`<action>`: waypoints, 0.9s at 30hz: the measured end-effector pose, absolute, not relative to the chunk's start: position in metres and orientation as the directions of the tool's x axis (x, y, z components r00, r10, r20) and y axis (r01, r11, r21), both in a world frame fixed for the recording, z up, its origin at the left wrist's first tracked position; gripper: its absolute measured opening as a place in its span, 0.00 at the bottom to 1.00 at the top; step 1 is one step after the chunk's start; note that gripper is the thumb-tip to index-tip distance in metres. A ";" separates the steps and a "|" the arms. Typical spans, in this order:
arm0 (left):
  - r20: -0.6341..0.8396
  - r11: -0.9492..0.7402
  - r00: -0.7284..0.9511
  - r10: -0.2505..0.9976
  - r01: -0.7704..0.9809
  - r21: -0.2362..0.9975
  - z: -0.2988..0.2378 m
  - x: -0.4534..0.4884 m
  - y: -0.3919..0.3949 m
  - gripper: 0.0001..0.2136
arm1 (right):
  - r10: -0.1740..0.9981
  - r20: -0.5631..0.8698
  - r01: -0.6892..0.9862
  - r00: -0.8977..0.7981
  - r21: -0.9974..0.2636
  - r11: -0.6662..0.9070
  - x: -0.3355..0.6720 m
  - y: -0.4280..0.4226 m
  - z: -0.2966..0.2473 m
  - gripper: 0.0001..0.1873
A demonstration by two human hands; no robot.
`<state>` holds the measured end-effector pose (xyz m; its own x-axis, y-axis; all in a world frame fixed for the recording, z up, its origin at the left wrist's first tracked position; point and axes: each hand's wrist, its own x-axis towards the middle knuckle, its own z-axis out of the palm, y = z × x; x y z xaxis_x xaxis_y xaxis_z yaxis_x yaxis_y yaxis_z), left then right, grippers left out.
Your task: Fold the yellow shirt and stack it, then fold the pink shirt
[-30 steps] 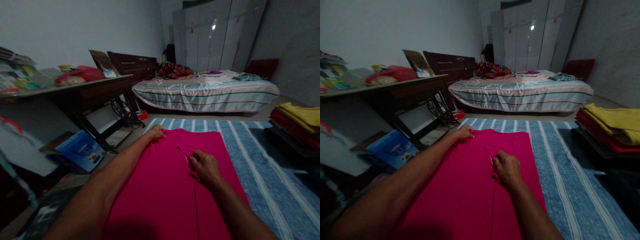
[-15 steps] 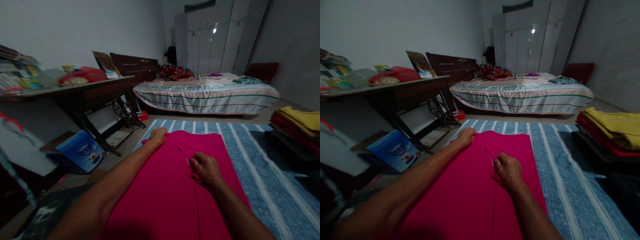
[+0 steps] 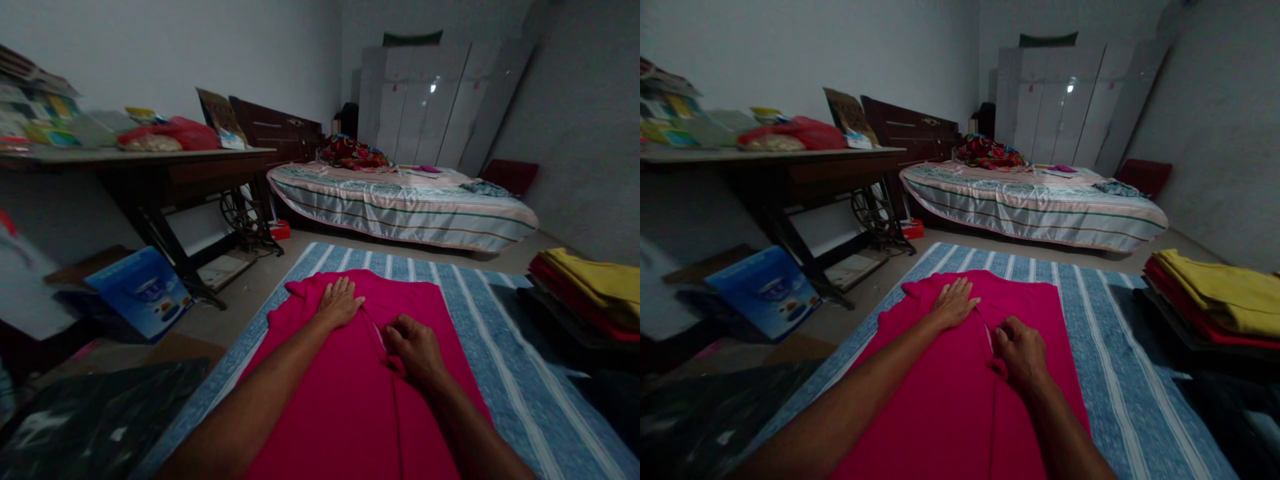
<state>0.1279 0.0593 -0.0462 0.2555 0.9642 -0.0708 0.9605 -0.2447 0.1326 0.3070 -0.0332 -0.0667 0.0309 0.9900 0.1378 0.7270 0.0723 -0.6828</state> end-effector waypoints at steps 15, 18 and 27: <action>-0.022 -0.221 0.232 0.973 0.949 0.223 -0.051 0.127 0.060 0.30 | 0.993 0.114 0.962 -0.009 -0.271 0.040 0.303 0.087 0.002 0.13; -0.007 -0.232 0.240 0.971 0.945 0.230 -0.052 0.126 0.060 0.30 | 0.992 0.125 0.956 0.029 -0.292 0.009 0.298 0.127 -0.005 0.14; 0.022 -0.237 0.240 0.971 0.937 0.259 -0.054 0.127 0.063 0.29 | 0.998 -0.053 0.854 -0.024 -0.520 -0.007 0.297 0.169 -0.031 0.09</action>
